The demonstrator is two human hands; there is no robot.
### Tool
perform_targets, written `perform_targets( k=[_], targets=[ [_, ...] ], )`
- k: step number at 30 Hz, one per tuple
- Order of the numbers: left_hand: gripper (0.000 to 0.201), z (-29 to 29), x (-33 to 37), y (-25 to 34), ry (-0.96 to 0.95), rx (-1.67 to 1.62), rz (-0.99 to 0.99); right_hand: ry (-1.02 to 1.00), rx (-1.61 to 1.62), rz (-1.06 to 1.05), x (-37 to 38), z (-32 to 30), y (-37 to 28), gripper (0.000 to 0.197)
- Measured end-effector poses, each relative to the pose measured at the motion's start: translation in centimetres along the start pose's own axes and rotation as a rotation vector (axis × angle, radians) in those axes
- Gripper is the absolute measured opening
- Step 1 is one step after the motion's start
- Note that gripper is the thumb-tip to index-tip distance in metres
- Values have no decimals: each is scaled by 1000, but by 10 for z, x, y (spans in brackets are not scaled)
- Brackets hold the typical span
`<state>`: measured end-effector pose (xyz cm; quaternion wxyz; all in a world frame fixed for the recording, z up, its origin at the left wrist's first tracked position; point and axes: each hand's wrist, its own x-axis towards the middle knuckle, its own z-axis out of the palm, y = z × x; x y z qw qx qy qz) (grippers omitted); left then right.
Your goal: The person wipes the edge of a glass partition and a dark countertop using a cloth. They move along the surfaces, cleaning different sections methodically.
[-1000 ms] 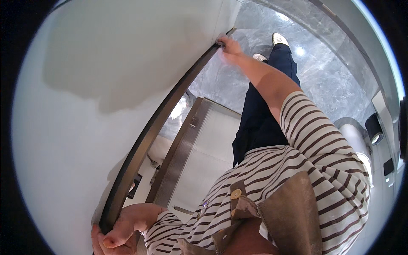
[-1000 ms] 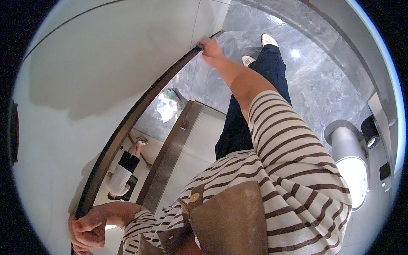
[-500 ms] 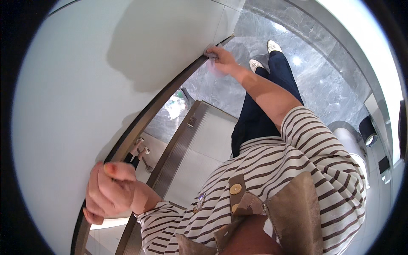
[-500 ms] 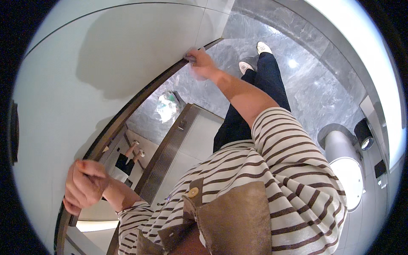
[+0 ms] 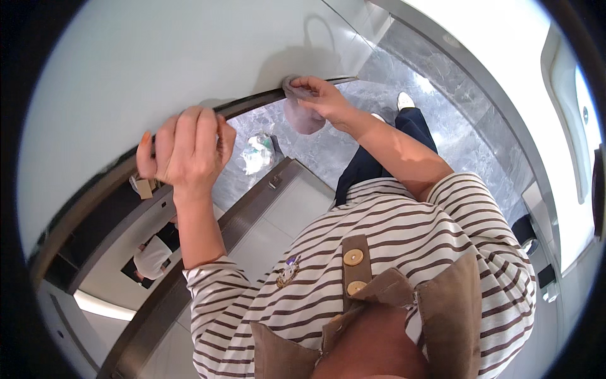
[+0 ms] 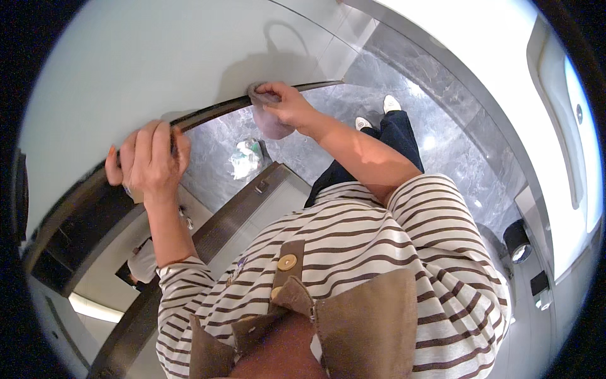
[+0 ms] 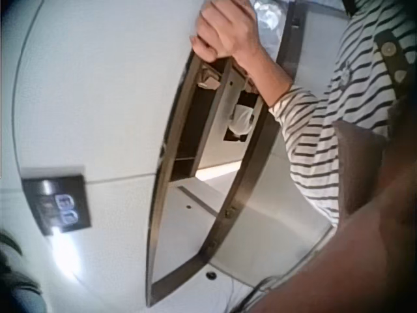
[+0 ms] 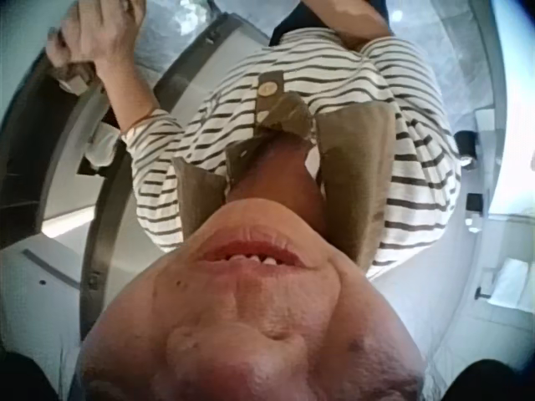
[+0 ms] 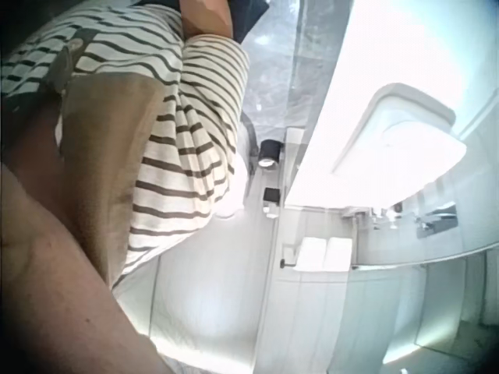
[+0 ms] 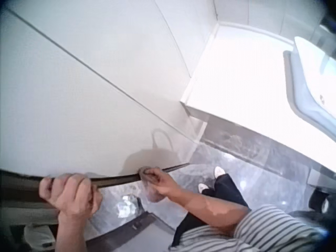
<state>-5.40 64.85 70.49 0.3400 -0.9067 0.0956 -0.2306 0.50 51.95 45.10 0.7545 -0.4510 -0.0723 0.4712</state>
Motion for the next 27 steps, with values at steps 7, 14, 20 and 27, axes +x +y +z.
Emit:
perform_targets(
  k=[7,14,20,27],
  targets=[
    [8,-19,-43,-4,-62,-131,-23,-105,27,10,-30,63,-34,45],
    [11,-25,-89,7,101,-396,-119,-212,40,14,-43,83,-38,45],
    [18,-20,-135,52,129,-596,-525,-312,52,-34,-61,107,-47,41],
    [13,-20,-163,72,221,-1021,-1071,-313,-50,-103,-79,140,-48,37]
  ],
)
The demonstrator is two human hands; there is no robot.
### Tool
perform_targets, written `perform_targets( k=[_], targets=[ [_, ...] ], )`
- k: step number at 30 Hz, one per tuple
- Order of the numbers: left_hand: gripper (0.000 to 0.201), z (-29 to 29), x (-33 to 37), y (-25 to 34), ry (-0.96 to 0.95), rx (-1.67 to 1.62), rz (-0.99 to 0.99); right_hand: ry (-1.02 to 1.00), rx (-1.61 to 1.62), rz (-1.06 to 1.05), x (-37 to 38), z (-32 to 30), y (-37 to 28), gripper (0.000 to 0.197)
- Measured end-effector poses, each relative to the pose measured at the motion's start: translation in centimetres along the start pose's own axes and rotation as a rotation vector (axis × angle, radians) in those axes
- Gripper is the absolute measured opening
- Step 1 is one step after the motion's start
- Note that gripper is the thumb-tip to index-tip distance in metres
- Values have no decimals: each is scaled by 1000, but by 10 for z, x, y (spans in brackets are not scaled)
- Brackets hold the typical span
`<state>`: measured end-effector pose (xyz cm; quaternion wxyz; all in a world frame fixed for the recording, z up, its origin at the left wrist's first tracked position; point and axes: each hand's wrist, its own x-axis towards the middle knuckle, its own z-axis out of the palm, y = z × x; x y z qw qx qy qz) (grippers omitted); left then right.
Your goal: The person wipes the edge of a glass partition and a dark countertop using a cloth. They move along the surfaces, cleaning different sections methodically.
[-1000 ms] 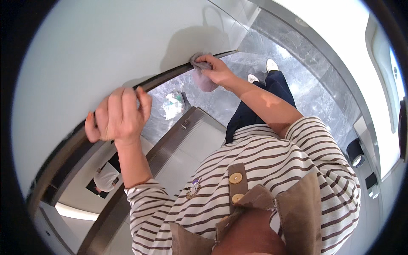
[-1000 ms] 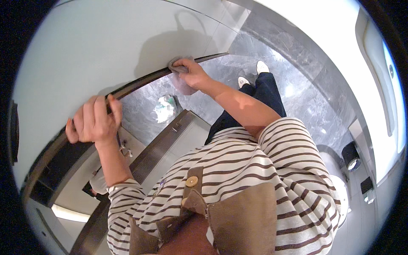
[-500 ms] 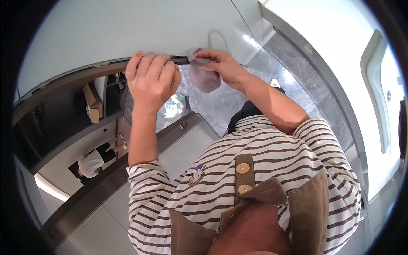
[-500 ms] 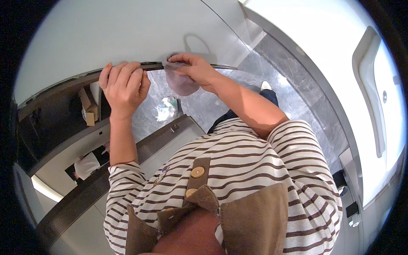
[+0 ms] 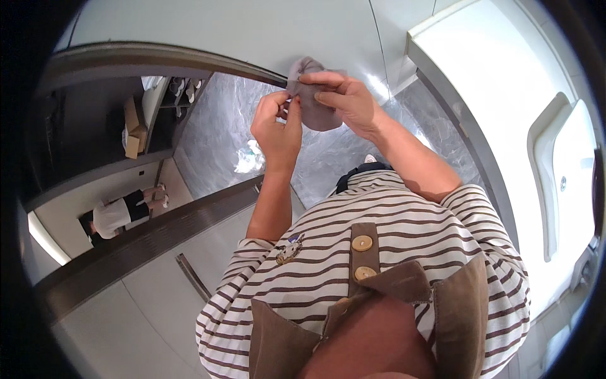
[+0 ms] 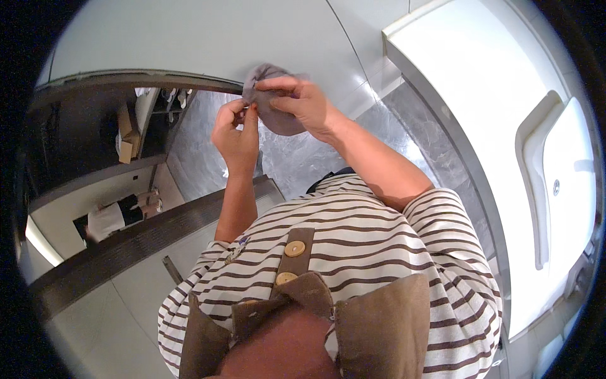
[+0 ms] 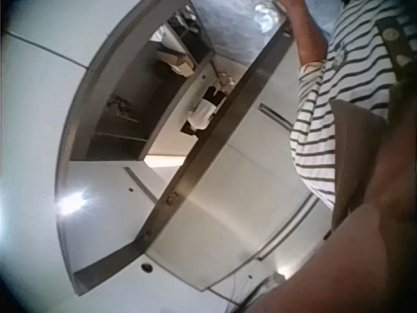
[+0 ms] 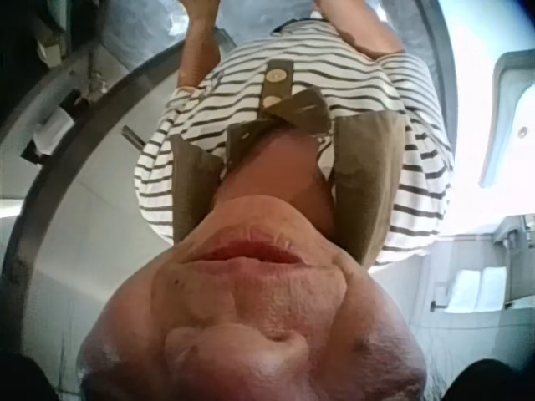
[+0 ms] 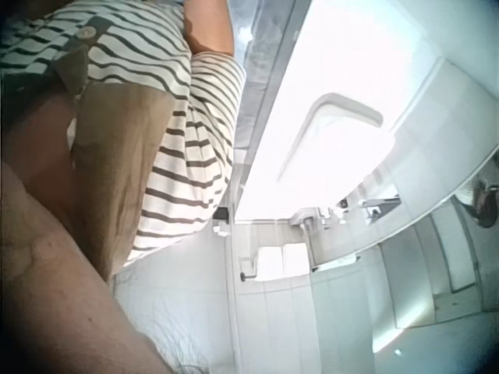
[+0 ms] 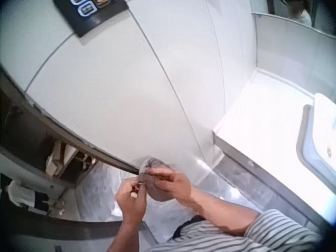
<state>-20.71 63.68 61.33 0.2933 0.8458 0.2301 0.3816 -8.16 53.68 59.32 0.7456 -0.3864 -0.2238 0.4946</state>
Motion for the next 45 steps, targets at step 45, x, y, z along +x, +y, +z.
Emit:
perform_targets(
  k=[45],
  targets=[
    [18,64,-8,-21,391,-137,-21,-25,-373,-321,-5,-40,29,48]
  ],
)
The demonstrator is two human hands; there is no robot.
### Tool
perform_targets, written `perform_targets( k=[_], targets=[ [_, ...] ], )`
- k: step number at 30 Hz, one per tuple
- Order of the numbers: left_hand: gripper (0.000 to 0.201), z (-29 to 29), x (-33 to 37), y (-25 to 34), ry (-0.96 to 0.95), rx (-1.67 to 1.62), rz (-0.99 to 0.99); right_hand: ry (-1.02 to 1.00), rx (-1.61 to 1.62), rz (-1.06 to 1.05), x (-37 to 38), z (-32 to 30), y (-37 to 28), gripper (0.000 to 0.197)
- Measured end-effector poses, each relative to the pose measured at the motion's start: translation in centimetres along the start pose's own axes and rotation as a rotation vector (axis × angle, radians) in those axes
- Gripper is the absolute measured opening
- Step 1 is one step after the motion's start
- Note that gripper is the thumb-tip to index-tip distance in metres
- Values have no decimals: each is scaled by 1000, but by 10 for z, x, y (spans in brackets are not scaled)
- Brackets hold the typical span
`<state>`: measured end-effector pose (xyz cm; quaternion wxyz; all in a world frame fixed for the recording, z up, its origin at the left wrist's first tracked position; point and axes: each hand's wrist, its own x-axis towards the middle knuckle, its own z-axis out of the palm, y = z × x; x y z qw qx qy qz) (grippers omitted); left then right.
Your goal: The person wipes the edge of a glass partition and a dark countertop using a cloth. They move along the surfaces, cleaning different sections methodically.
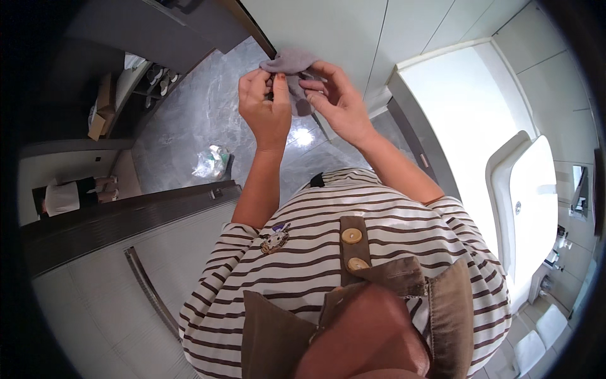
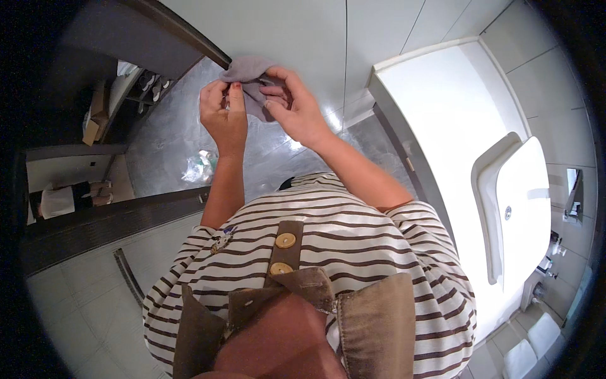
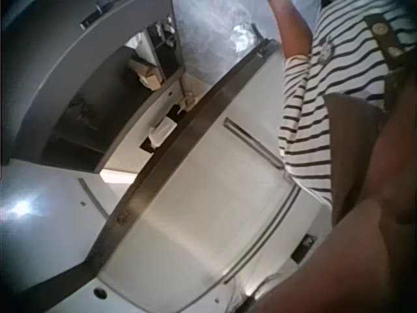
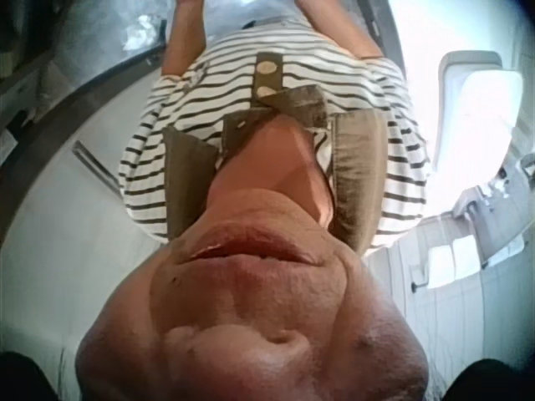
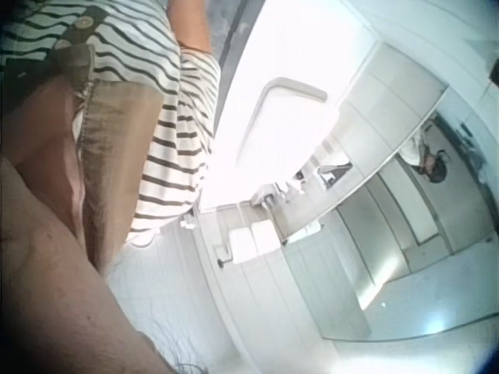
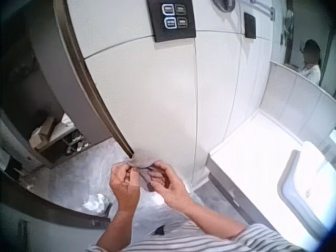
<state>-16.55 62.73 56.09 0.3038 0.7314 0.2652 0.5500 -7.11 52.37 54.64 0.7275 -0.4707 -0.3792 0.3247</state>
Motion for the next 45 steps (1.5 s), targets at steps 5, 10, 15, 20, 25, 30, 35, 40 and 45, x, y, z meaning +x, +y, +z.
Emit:
perform_targets(
  k=[5,10,15,20,25,30,35,40,45],
  targets=[
    [29,24,-8,-6,19,36,33,-15,-53,31,-8,-12,4,54],
    [32,47,-4,-19,185,45,149,55,-145,105,-25,-35,10,54],
    [36,51,15,-10,253,-40,215,161,-163,161,-45,-46,6,50],
    [36,54,24,-7,276,-103,195,187,-147,157,-53,-41,2,46],
    [37,66,1,-29,320,-56,195,195,-222,160,-58,-39,-2,42],
    [36,78,-33,-54,255,-81,93,160,-221,117,-56,-44,-1,41],
    [33,79,-31,-52,281,-134,157,142,-332,44,-50,-44,-1,39],
    [37,76,7,-29,288,-126,282,163,-524,-119,-34,-35,-12,36],
    [39,85,0,-51,308,-126,317,158,-889,-456,-12,-35,-22,34]
  ],
)
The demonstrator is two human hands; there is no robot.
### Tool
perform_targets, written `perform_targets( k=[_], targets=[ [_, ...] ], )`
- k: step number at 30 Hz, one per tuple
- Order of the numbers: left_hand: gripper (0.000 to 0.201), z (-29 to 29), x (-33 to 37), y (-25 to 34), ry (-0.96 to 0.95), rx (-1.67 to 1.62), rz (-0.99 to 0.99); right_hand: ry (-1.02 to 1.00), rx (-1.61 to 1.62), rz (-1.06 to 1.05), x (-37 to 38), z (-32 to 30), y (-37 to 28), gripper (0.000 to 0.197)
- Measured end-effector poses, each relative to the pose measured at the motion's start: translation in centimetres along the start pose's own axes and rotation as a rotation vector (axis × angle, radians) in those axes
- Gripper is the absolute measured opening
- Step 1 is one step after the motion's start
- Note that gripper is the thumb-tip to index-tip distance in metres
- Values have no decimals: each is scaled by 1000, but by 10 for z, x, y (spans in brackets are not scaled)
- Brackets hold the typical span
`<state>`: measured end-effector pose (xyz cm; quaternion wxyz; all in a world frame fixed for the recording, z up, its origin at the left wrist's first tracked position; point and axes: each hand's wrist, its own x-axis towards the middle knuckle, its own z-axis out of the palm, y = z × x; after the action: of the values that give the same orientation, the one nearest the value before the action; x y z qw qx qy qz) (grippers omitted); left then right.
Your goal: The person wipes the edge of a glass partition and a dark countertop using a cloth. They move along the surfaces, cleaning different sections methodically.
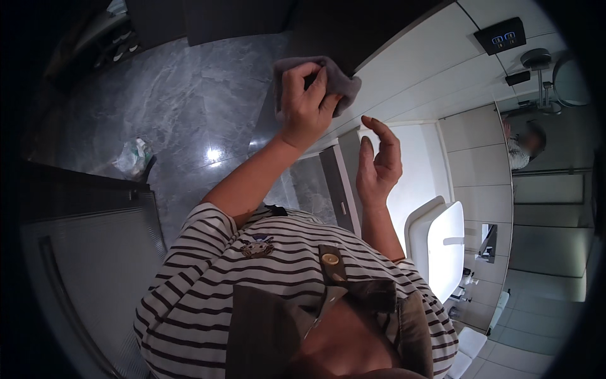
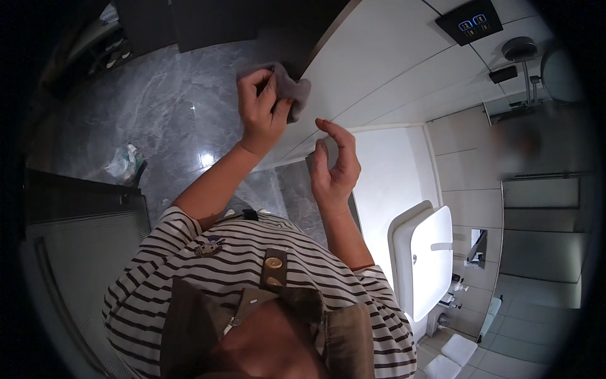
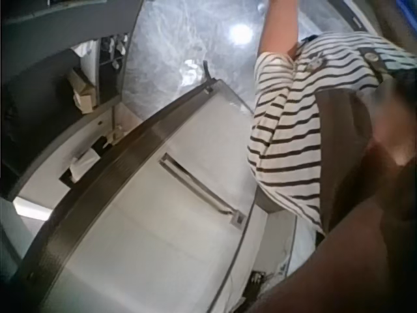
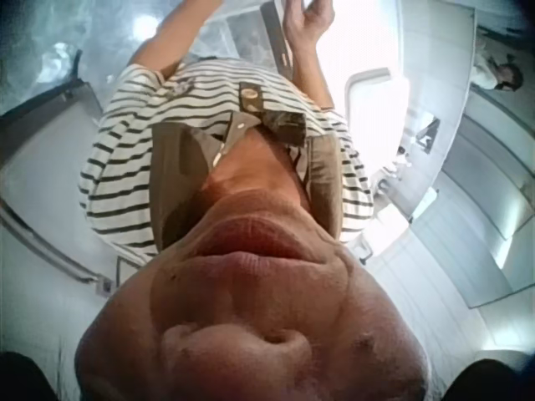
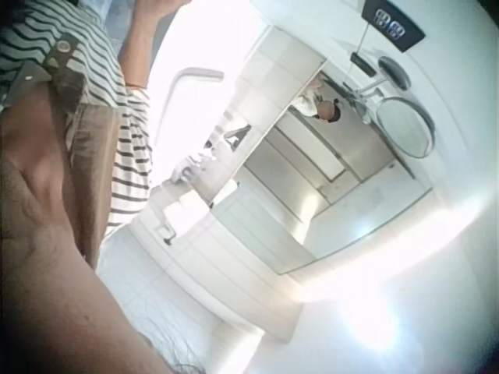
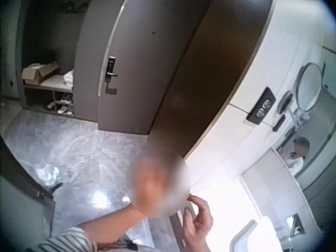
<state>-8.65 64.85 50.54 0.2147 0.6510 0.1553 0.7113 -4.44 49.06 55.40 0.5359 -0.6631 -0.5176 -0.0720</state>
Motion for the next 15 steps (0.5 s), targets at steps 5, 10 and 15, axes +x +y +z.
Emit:
perform_targets(
  k=[5,10,15],
  targets=[
    [35,-2,-31,-2,-34,-2,-128,30,-342,-504,51,-5,-10,40],
    [26,-6,-49,-7,28,-112,-180,71,-499,-892,101,-2,-23,33],
    [19,3,-49,-14,51,-111,-231,132,-551,-1134,153,15,-20,24]
  ],
)
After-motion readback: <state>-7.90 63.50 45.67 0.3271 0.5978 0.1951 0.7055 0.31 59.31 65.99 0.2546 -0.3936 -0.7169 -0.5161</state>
